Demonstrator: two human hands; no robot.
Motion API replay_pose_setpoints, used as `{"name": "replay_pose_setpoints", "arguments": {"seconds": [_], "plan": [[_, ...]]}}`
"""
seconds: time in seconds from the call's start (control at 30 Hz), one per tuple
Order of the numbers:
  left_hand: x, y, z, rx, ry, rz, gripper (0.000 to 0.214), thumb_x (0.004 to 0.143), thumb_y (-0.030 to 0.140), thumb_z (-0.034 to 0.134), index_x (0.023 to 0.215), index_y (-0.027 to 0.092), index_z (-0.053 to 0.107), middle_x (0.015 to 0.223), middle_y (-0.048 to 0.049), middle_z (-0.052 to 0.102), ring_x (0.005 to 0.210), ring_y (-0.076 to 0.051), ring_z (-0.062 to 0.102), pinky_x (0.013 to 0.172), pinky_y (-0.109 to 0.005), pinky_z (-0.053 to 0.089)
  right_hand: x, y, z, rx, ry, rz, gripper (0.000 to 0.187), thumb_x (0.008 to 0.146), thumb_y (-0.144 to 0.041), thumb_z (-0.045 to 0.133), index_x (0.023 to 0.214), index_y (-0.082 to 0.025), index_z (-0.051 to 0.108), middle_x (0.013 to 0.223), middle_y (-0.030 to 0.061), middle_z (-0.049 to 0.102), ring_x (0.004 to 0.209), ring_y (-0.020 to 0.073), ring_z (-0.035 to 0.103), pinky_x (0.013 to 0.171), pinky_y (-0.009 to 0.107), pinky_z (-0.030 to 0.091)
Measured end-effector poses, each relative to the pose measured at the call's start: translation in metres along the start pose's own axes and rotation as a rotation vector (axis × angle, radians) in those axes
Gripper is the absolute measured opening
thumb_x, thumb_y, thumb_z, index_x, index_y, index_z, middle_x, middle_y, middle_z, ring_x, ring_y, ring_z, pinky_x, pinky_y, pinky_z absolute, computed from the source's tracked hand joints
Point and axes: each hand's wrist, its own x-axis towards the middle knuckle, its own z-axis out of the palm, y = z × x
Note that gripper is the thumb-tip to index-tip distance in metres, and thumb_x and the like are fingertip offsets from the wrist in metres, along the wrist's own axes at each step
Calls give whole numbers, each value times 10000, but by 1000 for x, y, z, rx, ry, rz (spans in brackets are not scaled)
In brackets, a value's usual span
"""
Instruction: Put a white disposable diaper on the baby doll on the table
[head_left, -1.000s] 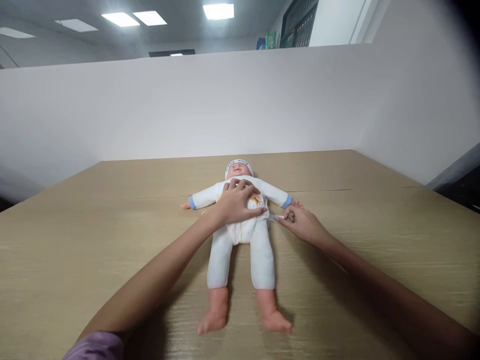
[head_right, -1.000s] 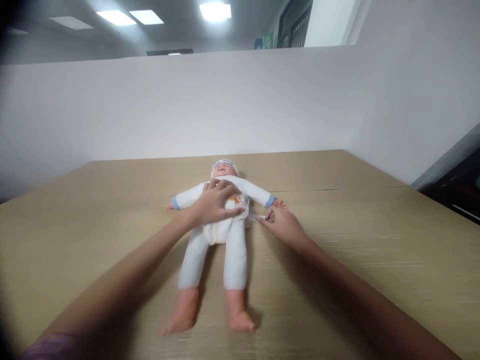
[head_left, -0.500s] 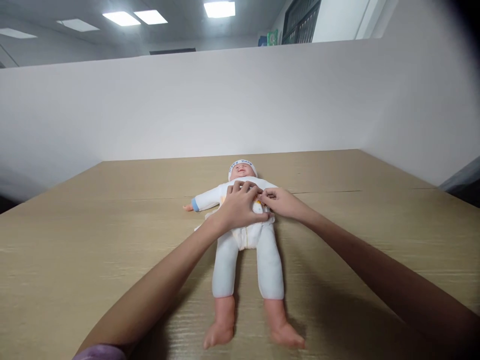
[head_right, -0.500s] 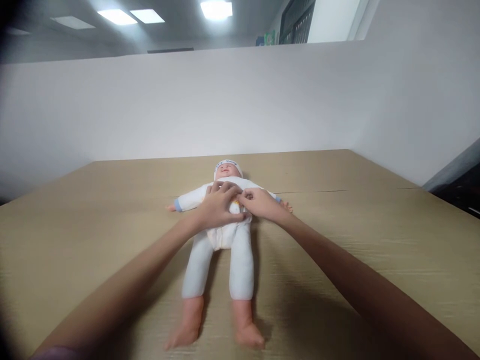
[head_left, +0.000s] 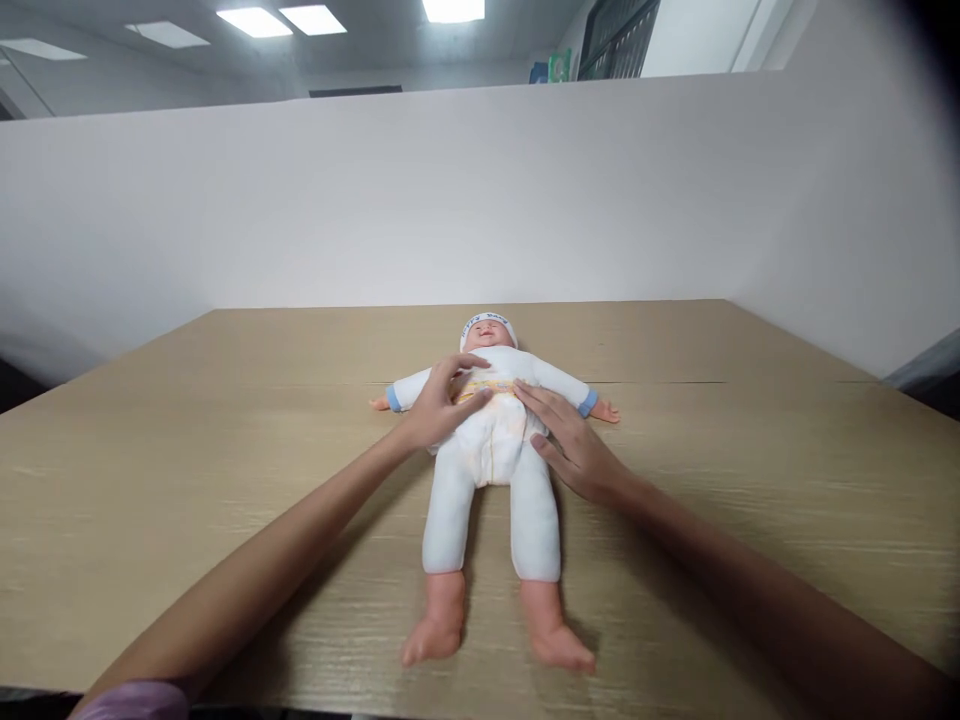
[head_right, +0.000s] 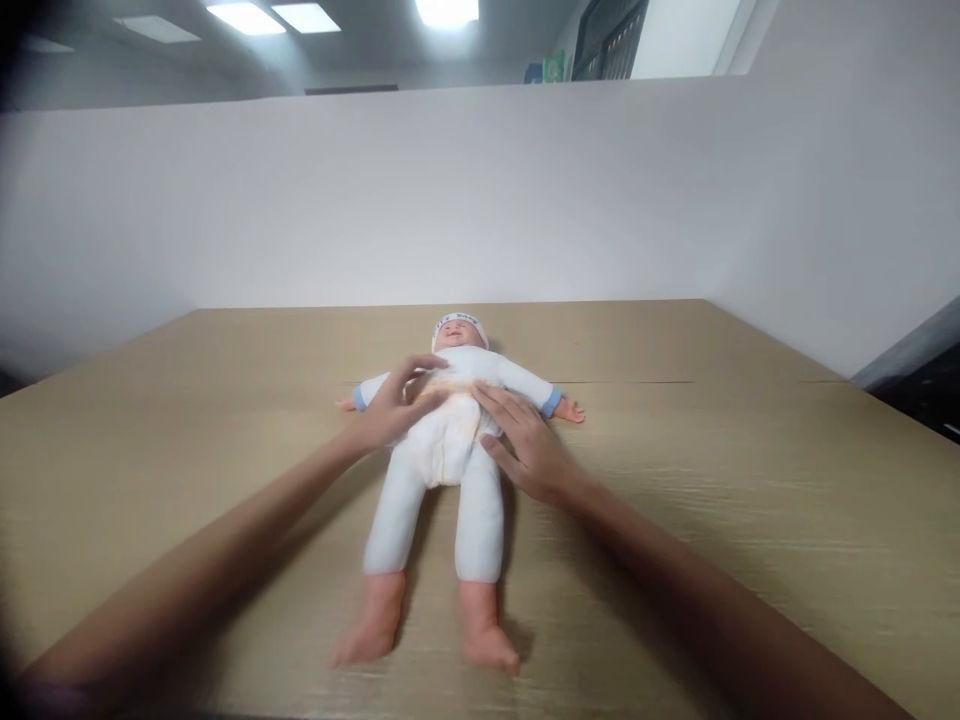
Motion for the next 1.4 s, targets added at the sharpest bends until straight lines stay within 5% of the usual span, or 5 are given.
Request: {"name": "replay_pose_setpoints", "arguments": {"seconds": [0.23, 0.47, 0.83, 1.13, 1.4], "plan": [[-59, -53, -48, 378, 85, -96, 284, 1022, 480, 551, 1098, 212, 608, 1136, -80, 673, 1063, -258, 599, 972, -414, 464, 13, -15, -1, -48, 121, -12, 524, 1091, -334, 453, 1607, -287, 374, 1624, 85, 476, 1502, 298, 419, 1234, 528, 340], [-65, -57, -62, 607, -117, -222, 330, 932, 518, 629, 832, 216, 544, 849, -51, 651, 821, -247, 583, 739, -356, 407, 80, -43, 4, -117, 129, 47, 121, 1011, -321, 592, 922, -243, 569, 891, 24, 647, 859, 223, 602, 799, 373, 461], [-50, -45, -83, 9, -203, -465, 463, 899, 567, 586, 626, 208, 484, 635, 22, 477, 597, -138, 417, 587, -283, 294, 110, -38, 18, -168, -54, 273, 348, 918, -444, 678, 740, -241, 457, 752, -34, 581, 727, 176, 511, 650, 328, 342], [14, -18, -32, -298, -131, -461, 479, 815, 629, 674, 667, 184, 573, 658, 13, 491, 638, -132, 425, 636, -290, 339, 110, -39, 9, -71, -154, 224, 404, 908, -594, 691, 809, -241, 521, 891, 4, 636, 861, 222, 561, 752, 343, 388], [-4, -25, -16, -276, 76, -323, 414, 885, 577, 685, 1080, 219, 617, 921, -17, 595, 828, -175, 545, 750, -293, 445, 108, -31, 13, -25, -98, 311, 376, 1084, -336, 394, 721, -244, 363, 738, -4, 538, 720, 187, 502, 661, 344, 330]]}}
